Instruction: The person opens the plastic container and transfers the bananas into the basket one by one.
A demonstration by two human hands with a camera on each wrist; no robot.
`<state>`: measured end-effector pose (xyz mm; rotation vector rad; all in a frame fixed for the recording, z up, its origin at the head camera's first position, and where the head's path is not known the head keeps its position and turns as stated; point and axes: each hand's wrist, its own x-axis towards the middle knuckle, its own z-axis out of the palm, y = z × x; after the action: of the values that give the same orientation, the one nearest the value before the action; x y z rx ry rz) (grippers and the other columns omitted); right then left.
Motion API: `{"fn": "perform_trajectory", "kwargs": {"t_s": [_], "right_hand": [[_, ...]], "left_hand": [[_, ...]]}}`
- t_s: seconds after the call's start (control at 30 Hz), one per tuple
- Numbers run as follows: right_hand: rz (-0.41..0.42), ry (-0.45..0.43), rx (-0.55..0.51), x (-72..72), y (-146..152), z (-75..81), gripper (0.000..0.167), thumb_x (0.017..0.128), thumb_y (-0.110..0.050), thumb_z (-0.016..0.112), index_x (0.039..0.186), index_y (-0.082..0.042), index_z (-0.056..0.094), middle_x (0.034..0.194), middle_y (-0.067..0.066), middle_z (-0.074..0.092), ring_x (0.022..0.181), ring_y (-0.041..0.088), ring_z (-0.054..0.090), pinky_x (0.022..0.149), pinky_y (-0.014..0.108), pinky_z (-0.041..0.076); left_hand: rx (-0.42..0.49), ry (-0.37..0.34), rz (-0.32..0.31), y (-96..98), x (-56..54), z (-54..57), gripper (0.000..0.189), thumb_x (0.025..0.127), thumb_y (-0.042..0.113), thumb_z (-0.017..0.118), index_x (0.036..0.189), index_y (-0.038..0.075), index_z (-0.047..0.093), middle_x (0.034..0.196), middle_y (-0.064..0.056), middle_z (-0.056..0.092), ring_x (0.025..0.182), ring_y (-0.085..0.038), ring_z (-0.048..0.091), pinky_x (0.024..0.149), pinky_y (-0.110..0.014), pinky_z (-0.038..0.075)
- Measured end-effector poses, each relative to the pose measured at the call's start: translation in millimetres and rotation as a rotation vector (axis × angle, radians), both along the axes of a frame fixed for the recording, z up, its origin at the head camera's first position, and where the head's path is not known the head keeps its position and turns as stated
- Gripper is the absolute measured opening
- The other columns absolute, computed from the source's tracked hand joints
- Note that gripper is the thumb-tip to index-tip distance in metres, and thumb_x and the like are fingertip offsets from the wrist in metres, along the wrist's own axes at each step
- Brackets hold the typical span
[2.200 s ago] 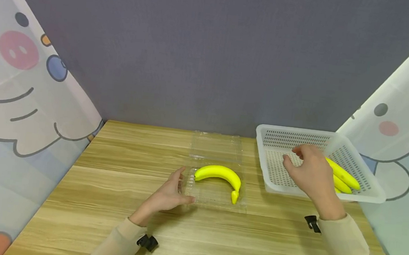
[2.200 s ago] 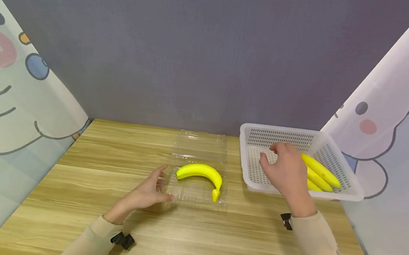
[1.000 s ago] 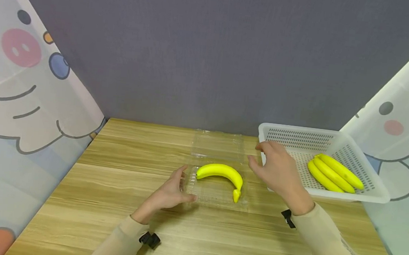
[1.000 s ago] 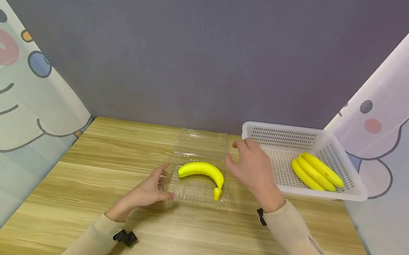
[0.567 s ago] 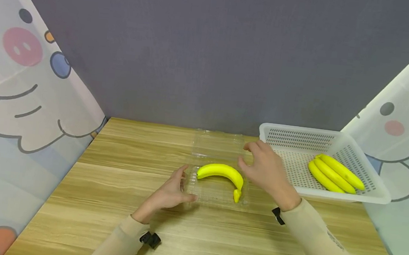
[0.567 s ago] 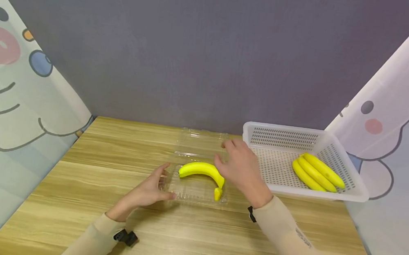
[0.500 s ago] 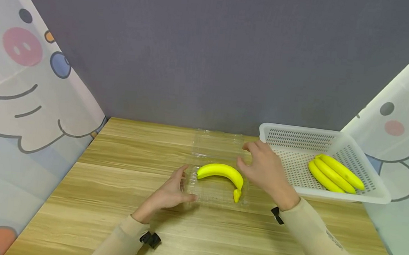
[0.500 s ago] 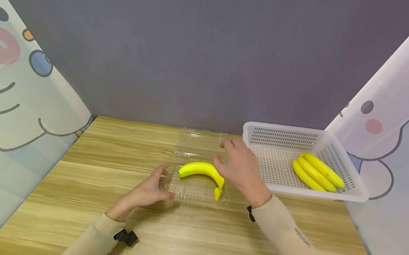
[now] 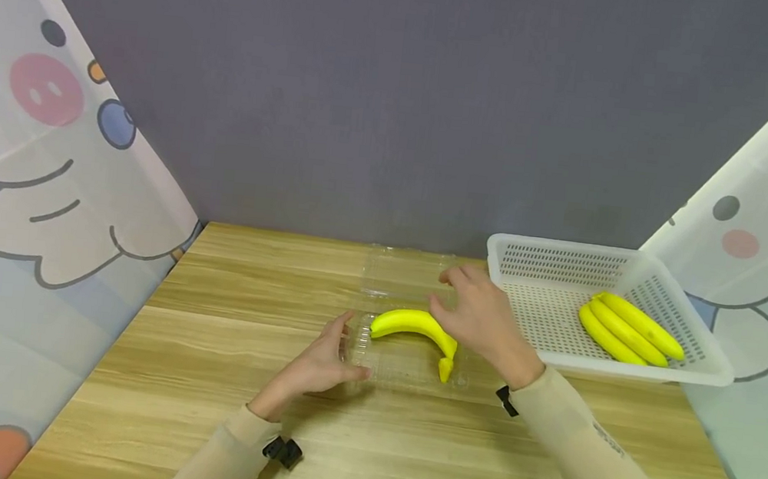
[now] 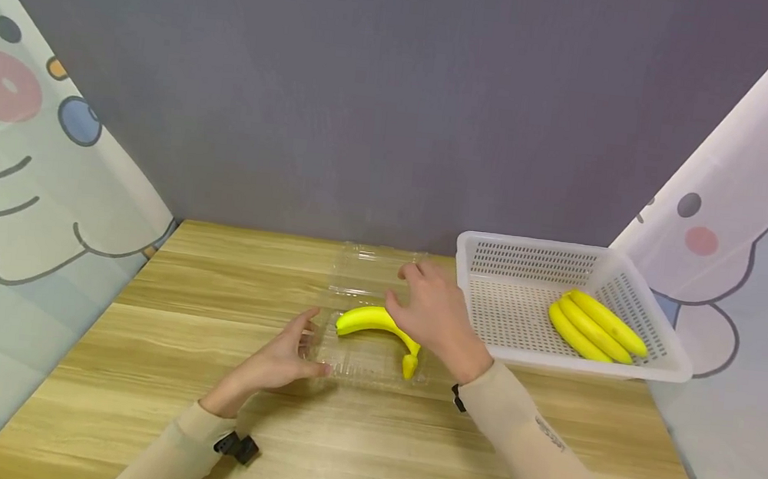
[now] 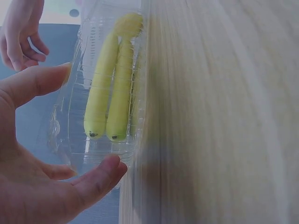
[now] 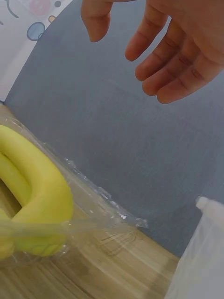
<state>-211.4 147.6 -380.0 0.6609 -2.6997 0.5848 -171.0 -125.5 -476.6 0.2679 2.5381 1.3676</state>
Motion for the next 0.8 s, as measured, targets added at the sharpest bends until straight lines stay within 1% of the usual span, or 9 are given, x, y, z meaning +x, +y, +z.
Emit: {"fn": "perform_trajectory", "kwargs": {"t_s": [0.17, 0.27, 0.3, 0.37, 0.47, 0.6, 0.7, 0.8], "right_hand": [[0.018, 0.004, -0.004, -5.1, -6, -6.3, 0.033, 0.092, -0.031, 0.067, 0.110, -0.004, 0.069, 0.110, 0.012, 0.067, 0.093, 0.030, 0.064, 0.069, 0.045, 0.055], [0.046, 0.012, -0.019, -9.5, -9, -11.9, 0.032, 0.092, -0.030, 0.068, 0.108, -0.003, 0.070, 0.107, 0.012, 0.067, 0.092, 0.029, 0.063, 0.072, 0.044, 0.055], [0.054, 0.016, -0.020, -10.7, -10, -13.8, 0.031, 0.092, -0.030, 0.069, 0.107, -0.003, 0.070, 0.106, 0.012, 0.067, 0.094, 0.029, 0.063, 0.075, 0.044, 0.055], [0.062, 0.017, -0.013, -12.4, -12, -17.9, 0.031, 0.092, -0.030, 0.070, 0.106, -0.003, 0.070, 0.105, 0.011, 0.067, 0.094, 0.028, 0.063, 0.076, 0.044, 0.055], [0.054, 0.007, 0.005, -13.9, -15, -23.1, 0.031, 0.092, -0.031, 0.070, 0.107, -0.004, 0.070, 0.106, 0.011, 0.066, 0.094, 0.027, 0.063, 0.076, 0.043, 0.055], [0.036, -0.013, 0.028, -15.6, -18, -28.8, 0.032, 0.092, -0.033, 0.071, 0.107, -0.005, 0.070, 0.105, 0.009, 0.066, 0.092, 0.025, 0.063, 0.069, 0.040, 0.056], [0.031, -0.024, 0.039, -17.8, -20, -33.6, 0.032, 0.092, -0.035, 0.071, 0.106, -0.006, 0.070, 0.104, 0.008, 0.065, 0.091, 0.025, 0.063, 0.066, 0.039, 0.055], [0.027, -0.054, 0.050, -19.0, -21, -37.4, 0.034, 0.092, -0.037, 0.071, 0.107, -0.007, 0.069, 0.105, 0.008, 0.065, 0.091, 0.025, 0.063, 0.067, 0.038, 0.055]], "left_hand": [[0.001, 0.003, 0.000, 0.1, -0.7, -0.5, 0.115, 0.079, 0.032, 0.088, 0.162, 0.007, 0.013, 0.145, -0.018, 0.042, 0.131, -0.037, 0.045, 0.102, -0.056, 0.045], [0.000, 0.003, 0.004, 0.7, -1.3, 0.5, 0.116, 0.078, 0.032, 0.089, 0.162, 0.007, 0.013, 0.146, -0.018, 0.041, 0.131, -0.037, 0.045, 0.103, -0.056, 0.045], [-0.001, 0.002, 0.005, 0.9, -1.4, 0.7, 0.116, 0.078, 0.032, 0.089, 0.162, 0.007, 0.013, 0.146, -0.018, 0.041, 0.131, -0.037, 0.045, 0.103, -0.056, 0.045], [-0.003, 0.000, 0.008, 1.4, -1.3, 1.5, 0.116, 0.078, 0.032, 0.089, 0.162, 0.007, 0.013, 0.145, -0.018, 0.042, 0.131, -0.037, 0.046, 0.103, -0.056, 0.045], [-0.004, -0.001, 0.010, 1.7, -0.8, 1.3, 0.116, 0.078, 0.031, 0.089, 0.162, 0.006, 0.014, 0.145, -0.018, 0.042, 0.130, -0.037, 0.046, 0.102, -0.056, 0.045], [0.000, -0.002, 0.010, 1.7, -0.4, 1.8, 0.116, 0.077, 0.031, 0.089, 0.162, 0.006, 0.014, 0.144, -0.018, 0.043, 0.130, -0.037, 0.046, 0.102, -0.056, 0.046], [0.003, -0.006, 0.010, 1.2, -0.5, 1.1, 0.116, 0.077, 0.032, 0.089, 0.162, 0.007, 0.014, 0.145, -0.018, 0.042, 0.130, -0.037, 0.046, 0.102, -0.056, 0.045], [0.003, -0.009, 0.009, 0.9, -0.3, 0.6, 0.116, 0.077, 0.032, 0.089, 0.162, 0.007, 0.014, 0.145, -0.018, 0.042, 0.131, -0.037, 0.046, 0.102, -0.056, 0.045]]}}
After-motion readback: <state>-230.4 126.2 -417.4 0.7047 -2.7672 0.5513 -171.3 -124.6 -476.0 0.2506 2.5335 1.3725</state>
